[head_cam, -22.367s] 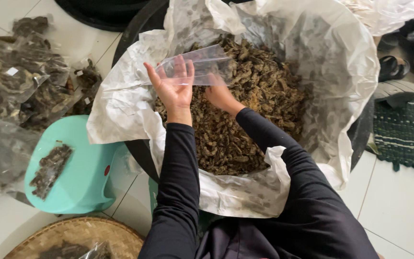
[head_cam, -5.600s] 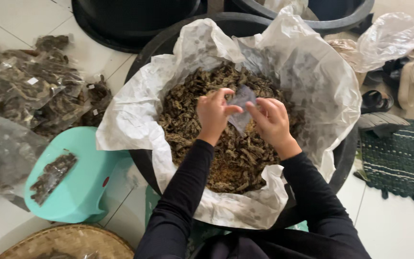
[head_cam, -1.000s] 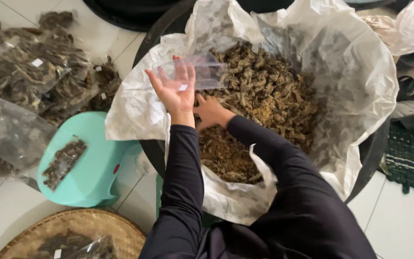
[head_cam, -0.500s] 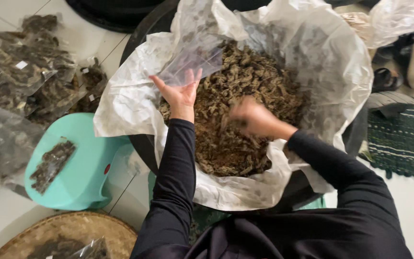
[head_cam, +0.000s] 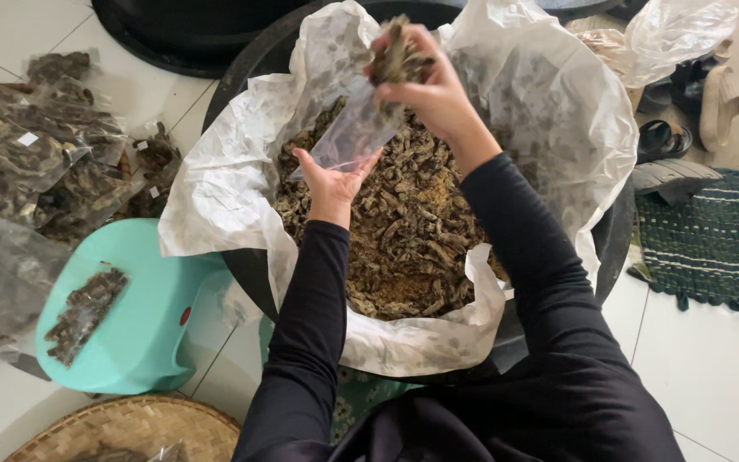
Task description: The person sits on the floor in front of a large paper-lined basin filled with dried sea cucumber pieces. They open small clear plastic bags, place pieces of the dried seafood into each bag one at a time by hand, press the bags closed, and set the filled bags on a woven tray and a small stool beside them.
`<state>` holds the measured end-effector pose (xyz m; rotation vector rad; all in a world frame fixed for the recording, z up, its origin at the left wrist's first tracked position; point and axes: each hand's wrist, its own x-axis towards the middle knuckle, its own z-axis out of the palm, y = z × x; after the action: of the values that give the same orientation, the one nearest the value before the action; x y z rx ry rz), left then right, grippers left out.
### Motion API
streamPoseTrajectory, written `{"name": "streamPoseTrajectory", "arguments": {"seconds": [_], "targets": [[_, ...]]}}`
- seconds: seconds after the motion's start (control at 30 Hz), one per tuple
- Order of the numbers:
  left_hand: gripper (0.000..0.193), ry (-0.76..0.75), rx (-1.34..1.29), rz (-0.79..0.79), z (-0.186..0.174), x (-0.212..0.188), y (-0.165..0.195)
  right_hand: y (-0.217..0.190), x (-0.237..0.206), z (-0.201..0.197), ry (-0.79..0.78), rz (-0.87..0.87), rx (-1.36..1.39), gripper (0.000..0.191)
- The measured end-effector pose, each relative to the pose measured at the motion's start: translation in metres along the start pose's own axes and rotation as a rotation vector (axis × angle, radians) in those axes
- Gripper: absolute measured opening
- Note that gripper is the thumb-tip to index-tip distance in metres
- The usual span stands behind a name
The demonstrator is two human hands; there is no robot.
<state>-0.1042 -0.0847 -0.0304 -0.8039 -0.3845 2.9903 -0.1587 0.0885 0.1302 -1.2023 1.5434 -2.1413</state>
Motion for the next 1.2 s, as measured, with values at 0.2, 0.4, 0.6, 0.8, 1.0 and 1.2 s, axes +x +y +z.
{"name": "streamPoseTrajectory", "arguments": {"seconds": [0.2, 0.4, 0.6, 0.8, 1.0, 1.2], "targets": [[0.107, -0.033, 0.063, 0.075, 0.002, -0.001, 0.002, 0.005, -0.005, -0.001, -0.013, 0.125, -0.352, 0.062], [0.116, -0.326, 0.002, 0.087, 0.001, -0.002, 0.007, 0.014, -0.002, -0.016, 0.066, 0.085, -0.378, 0.033], [0.119, 0.032, 0.064, 0.230, 0.002, -0.002, 0.010, 0.026, 0.001, -0.017, 0.182, 0.076, -0.599, 0.012], [0.121, -0.107, 0.034, 0.227, 0.005, -0.008, 0.015, 0.047, 0.014, -0.034, 0.484, 0.001, -0.310, 0.014], [0.119, -0.163, -0.098, 0.205, 0.015, -0.011, 0.018, 0.097, 0.001, -0.021, 0.346, 0.577, -0.966, 0.078], [0.121, -0.189, 0.299, 0.229, 0.010, -0.001, 0.016, 0.123, -0.015, 0.004, 0.009, 1.051, -1.446, 0.117]]}}
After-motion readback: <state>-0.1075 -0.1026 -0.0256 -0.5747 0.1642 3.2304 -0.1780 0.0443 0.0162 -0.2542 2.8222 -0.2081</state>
